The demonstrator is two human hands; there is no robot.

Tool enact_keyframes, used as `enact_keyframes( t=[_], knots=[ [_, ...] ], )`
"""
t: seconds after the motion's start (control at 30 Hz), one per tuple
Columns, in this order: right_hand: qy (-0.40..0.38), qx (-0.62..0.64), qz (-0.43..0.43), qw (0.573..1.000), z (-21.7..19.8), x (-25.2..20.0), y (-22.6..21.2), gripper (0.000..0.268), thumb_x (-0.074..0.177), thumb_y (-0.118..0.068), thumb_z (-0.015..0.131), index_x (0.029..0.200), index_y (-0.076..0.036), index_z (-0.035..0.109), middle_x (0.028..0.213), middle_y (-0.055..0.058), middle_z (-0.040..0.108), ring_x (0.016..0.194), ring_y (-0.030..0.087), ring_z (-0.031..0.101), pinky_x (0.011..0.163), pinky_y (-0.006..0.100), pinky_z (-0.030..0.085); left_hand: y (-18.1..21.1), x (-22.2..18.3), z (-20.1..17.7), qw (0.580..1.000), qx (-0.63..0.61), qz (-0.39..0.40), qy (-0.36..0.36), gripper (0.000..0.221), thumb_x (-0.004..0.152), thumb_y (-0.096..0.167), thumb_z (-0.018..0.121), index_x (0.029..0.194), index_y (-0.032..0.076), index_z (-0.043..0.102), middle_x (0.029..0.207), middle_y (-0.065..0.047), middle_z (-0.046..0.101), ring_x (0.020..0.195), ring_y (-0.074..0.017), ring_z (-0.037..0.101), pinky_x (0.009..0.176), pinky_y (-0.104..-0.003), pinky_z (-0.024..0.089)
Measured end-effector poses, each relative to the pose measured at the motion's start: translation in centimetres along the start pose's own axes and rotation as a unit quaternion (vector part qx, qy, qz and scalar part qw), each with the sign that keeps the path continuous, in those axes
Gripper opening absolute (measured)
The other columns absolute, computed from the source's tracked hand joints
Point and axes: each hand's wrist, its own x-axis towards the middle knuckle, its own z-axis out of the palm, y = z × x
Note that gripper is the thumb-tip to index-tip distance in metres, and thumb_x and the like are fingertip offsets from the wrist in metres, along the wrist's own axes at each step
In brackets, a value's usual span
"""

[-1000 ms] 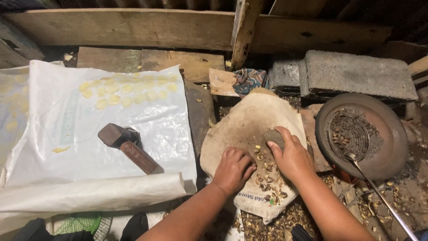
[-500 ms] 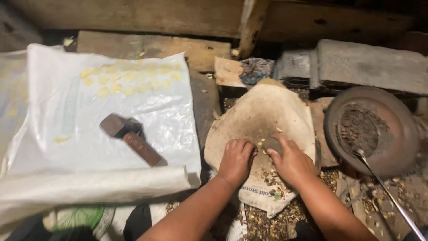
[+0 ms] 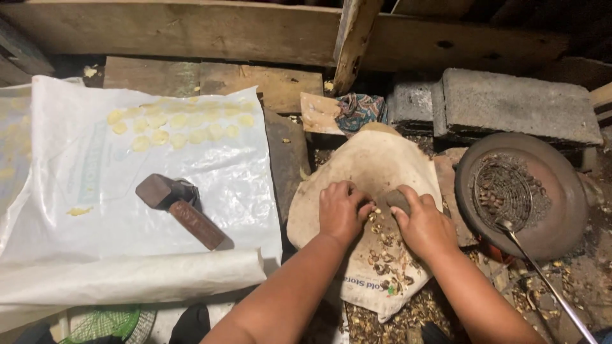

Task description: Cracking nuts with a stone and flattening food items with a mallet on a plastic sheet

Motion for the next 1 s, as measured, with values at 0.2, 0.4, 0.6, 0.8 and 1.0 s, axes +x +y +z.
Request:
enact_keyframes(
  t=[0.2,0.4,0.6,0.8,1.0],
  knots=[
    [0.027,0.06,-0.105,0.992,-0.9,-1.7,-3.7,0.045,0.1,-0.045,0.053,0.144,-0.035,0.048,0.122,0.015,0.059,0.101,0.048,0.071,0.089,0.057,0.058,-1.2,-1.5,0.6,0.999,0.023,0.001,0.041,0.019,0.093,0.03,0.07,0.11,0.022,0.068,0.109,-0.004,0.059,0.11,-0.0268,0.058,0.092,-0.041,0.046],
    [0.016,0.077,-0.064,0.995,-2.2,-0.4,-3.2,0.053,0.099,-0.044,0.054,0.149,-0.034,0.042,0.12,0.021,0.062,0.112,0.05,0.066,0.095,0.058,0.054,-0.6,-2.4,-2.6,0.999,-0.009,0.031,0.04,0.023,0.095,0.024,0.068,0.117,0.017,0.067,0.112,-0.008,0.061,0.112,-0.0303,0.06,0.094,-0.042,0.049],
    [-0.074,0.179,0.01,0.981,-0.7,3.1,-2.0,0.051,0.096,-0.048,0.058,0.144,-0.037,0.045,0.132,0.027,0.065,0.127,0.046,0.06,0.108,0.053,0.048,-0.5,-2.4,-3.5,0.995,-0.078,0.023,0.055,0.012,0.096,0.016,0.067,0.107,0.011,0.068,0.111,-0.009,0.06,0.114,-0.0326,0.059,0.098,-0.041,0.049],
    [-0.076,0.06,-0.023,0.995,-2.1,1.0,-3.7,0.051,0.1,-0.048,0.05,0.147,-0.038,0.036,0.129,0.022,0.065,0.123,0.044,0.064,0.103,0.057,0.052,-0.8,-2.3,-2.6,0.994,-0.079,0.011,0.077,0.011,0.093,0.02,0.073,0.097,0.011,0.068,0.104,-0.007,0.061,0.107,-0.0302,0.061,0.096,-0.04,0.051],
    [-0.104,-0.008,-0.026,0.994,-2.8,-1.0,-2.7,0.052,0.098,-0.048,0.049,0.149,-0.04,0.037,0.125,0.017,0.067,0.12,0.043,0.066,0.101,0.057,0.053,0.1,-1.3,-1.1,0.999,-0.012,-0.024,0.018,0.02,0.086,0.038,0.078,0.094,0.022,0.069,0.111,0.001,0.058,0.112,-0.0267,0.055,0.096,-0.043,0.044]
  ],
)
